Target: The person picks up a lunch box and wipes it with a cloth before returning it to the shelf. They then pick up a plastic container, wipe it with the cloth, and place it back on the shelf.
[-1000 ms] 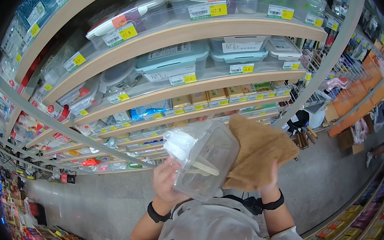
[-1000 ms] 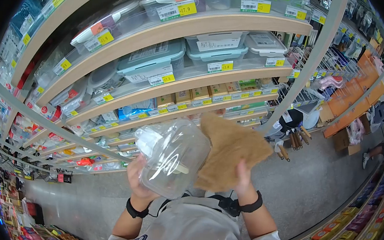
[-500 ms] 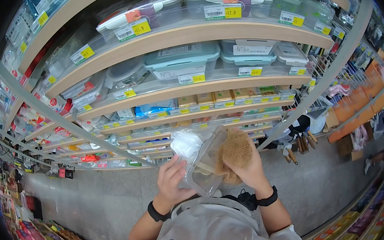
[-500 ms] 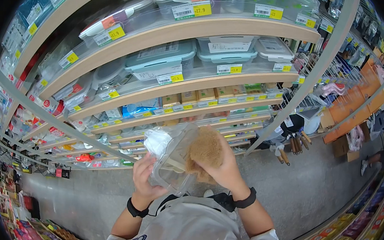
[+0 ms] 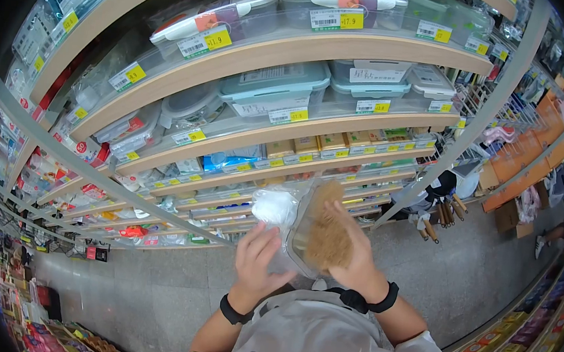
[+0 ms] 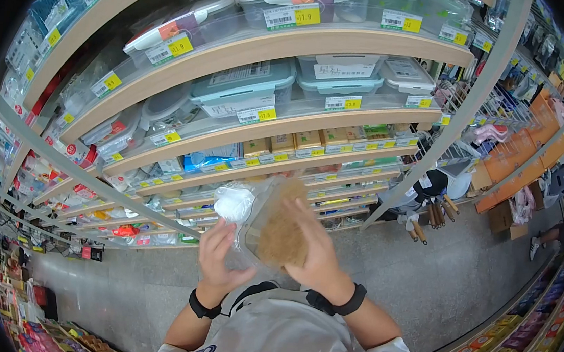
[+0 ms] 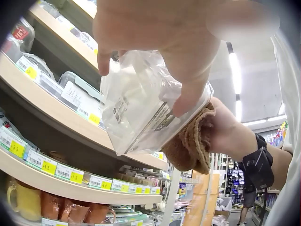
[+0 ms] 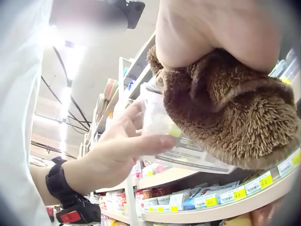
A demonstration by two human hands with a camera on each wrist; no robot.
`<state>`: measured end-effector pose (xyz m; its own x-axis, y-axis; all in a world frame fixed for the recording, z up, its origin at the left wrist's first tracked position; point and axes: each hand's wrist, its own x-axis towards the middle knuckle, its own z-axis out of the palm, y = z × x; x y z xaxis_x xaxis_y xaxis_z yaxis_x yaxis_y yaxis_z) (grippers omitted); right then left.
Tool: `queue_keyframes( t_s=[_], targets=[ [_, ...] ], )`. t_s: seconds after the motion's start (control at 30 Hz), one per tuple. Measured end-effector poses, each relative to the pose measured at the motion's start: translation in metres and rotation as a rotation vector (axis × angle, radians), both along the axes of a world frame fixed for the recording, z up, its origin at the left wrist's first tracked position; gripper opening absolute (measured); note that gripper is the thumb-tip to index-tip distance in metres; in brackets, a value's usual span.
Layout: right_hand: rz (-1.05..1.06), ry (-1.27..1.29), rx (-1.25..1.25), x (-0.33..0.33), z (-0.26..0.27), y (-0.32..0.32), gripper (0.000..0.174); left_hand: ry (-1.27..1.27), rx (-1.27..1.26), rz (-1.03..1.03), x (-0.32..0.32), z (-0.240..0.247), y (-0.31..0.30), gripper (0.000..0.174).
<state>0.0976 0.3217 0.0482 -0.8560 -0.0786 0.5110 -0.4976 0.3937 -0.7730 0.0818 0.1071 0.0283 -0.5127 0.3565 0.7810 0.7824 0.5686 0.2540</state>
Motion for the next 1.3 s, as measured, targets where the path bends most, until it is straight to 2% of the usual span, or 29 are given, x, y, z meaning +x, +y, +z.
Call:
queue_keyframes(
  t_s=[0.13,0.2,0.23,0.3,0.37,0.43,0.47,0.5,0.53,0.57,0.63,0.7,0.77,0.83,0.87,0.93,0.97,1.0,1.03,1.17,1.3],
  targets=[
    [0.152,0.05,0.126,0.011,0.021,0.001,0.068,-0.017,0.031,0.018,-0.001,-0.003,0.0,0.081],
    [0.324,0.122,0.241,0.017,0.027,0.005,0.065,-0.064,0.084,-0.011,-0.001,-0.001,-0.001,0.081],
    [0.334,0.19,0.229,0.017,0.024,0.005,0.065,-0.064,0.085,-0.01,0.0,0.0,-0.001,0.081],
    [0.366,0.176,0.18,0.019,0.018,0.012,0.062,-0.151,0.184,-0.05,0.0,0.002,-0.002,0.082],
    [0.4,0.159,0.13,0.021,0.017,0.021,0.059,-0.153,0.177,-0.036,-0.001,-0.001,-0.008,0.085],
    [0.288,0.059,0.05,0.022,0.019,0.031,0.053,-0.161,0.168,-0.024,-0.001,-0.012,-0.016,0.088],
    [0.289,0.055,0.05,0.024,0.017,0.036,0.053,-0.247,0.281,-0.026,0.0,-0.02,-0.019,0.092],
    [0.127,0.05,0.043,0.024,0.014,0.041,0.052,-0.333,0.393,-0.027,0.001,-0.026,-0.021,0.095],
    [-0.034,0.045,0.036,0.024,0.012,0.043,0.051,-0.335,0.395,-0.023,0.001,-0.031,-0.023,0.095],
    [-0.029,0.043,0.037,0.023,0.01,0.041,0.051,-0.345,0.462,-0.047,0.0,-0.032,-0.022,0.097],
    [-0.293,-0.087,-0.491,0.021,0.007,0.037,0.05,-0.354,0.53,-0.067,0.001,-0.032,-0.022,0.1],
    [-0.301,-0.127,-0.539,0.02,0.002,0.043,0.051,-0.411,0.594,-0.131,0.003,-0.031,-0.023,0.101],
    [-0.313,-0.167,-0.591,0.019,0.005,0.043,0.052,-0.41,0.534,-0.132,0.004,-0.029,-0.026,0.1],
    [-0.116,-0.114,-0.409,0.013,0.022,0.034,0.055,-0.411,0.471,-0.139,0.007,-0.023,-0.024,0.1],
    [-0.121,-0.114,-0.412,0.01,0.024,0.032,0.055,-0.346,0.408,-0.12,0.007,-0.017,-0.021,0.098],
    [0.044,0.061,0.162,0.006,0.027,0.029,0.058,-0.282,0.344,-0.103,0.005,-0.012,-0.016,0.096],
    [0.041,0.061,0.161,0.006,0.023,0.027,0.058,-0.215,0.317,-0.102,0.003,-0.011,-0.014,0.094],
    [0.133,0.072,0.188,0.006,0.015,0.023,0.058,-0.146,0.291,-0.099,0.002,-0.009,-0.013,0.091],
    [0.227,0.083,0.215,0.007,0.009,0.021,0.06,-0.163,0.225,-0.063,0.003,-0.004,-0.012,0.089],
    [0.356,0.078,0.178,0.012,0.0,0.015,0.06,-0.189,0.188,-0.061,0.0,-0.015,-0.012,0.089],
    [0.42,0.125,0.169,0.017,-0.008,0.015,0.058,-0.265,0.231,0.0,0.003,-0.025,-0.012,0.093]
  ],
)
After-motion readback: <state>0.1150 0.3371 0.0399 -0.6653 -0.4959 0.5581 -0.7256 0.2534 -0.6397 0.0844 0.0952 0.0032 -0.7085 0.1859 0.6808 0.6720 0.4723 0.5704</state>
